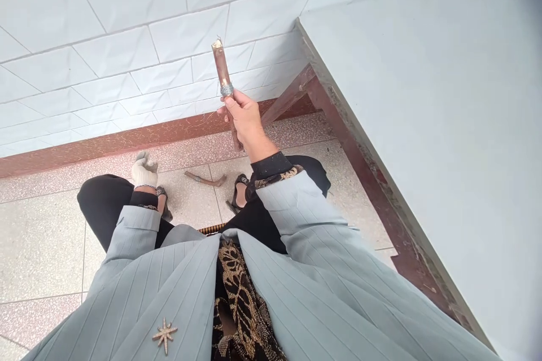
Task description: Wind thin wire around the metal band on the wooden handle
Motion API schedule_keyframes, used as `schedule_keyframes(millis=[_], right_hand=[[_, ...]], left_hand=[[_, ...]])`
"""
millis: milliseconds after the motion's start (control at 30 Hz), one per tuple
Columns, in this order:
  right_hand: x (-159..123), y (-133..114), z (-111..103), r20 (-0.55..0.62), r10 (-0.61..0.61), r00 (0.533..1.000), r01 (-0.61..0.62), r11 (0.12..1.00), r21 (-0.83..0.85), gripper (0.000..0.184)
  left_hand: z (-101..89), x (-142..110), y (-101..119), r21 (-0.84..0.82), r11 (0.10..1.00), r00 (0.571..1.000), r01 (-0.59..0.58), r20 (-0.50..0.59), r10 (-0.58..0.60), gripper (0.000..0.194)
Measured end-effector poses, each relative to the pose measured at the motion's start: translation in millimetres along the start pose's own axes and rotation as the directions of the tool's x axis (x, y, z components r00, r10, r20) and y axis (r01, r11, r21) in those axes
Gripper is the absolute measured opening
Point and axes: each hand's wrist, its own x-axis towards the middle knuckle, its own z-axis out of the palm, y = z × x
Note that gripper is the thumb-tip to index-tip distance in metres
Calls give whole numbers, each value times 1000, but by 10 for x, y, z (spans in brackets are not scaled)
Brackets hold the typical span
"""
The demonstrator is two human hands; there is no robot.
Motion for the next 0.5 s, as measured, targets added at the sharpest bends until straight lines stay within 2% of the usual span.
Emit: schedule_keyframes(millis=[33,67,100,133,167,200,233,300,333,433,500], right_hand=[[6,7,42,9,-10,1000,10,1000,-11,46],[3,13,91,23,-15,1000,16,1000,-12,46],[-10,17,149,46,-17,999,17,1000,-3,45],[-33,19,213,82,-13,997,12,1000,10,45],[-65,17,283,130,-7,991,4,1000,26,44],[-103,11,355,188,-1,982,-7,999,44,44],[-143,1,424,243,2,970,-18,998,63,42],[-216,-30,542,327,-1,945,-34,994,102,37],[-244,-51,586,351,-7,936,-38,992,124,34],[-277,-129,646,397,20,917,-102,977,187,24],[-269,-191,627,433,94,896,-206,953,220,17]], left_hand=[[8,-15,58,63,989,991,-131,-32,133,40],[39,-46,118,142,951,960,-273,-14,278,39],[95,-90,181,222,876,903,-428,71,423,37],[174,-146,245,260,790,831,-556,214,514,33],[271,-209,308,287,716,757,-636,409,509,32],[381,-271,368,309,657,683,-687,582,441,37],[494,-329,422,322,619,615,-716,712,341,41],[696,-416,501,321,593,483,-738,865,133,49],[771,-445,525,319,617,447,-720,893,60,52],[860,-491,549,374,706,404,-601,905,-135,51],[827,-497,548,404,733,408,-548,894,-187,51]])
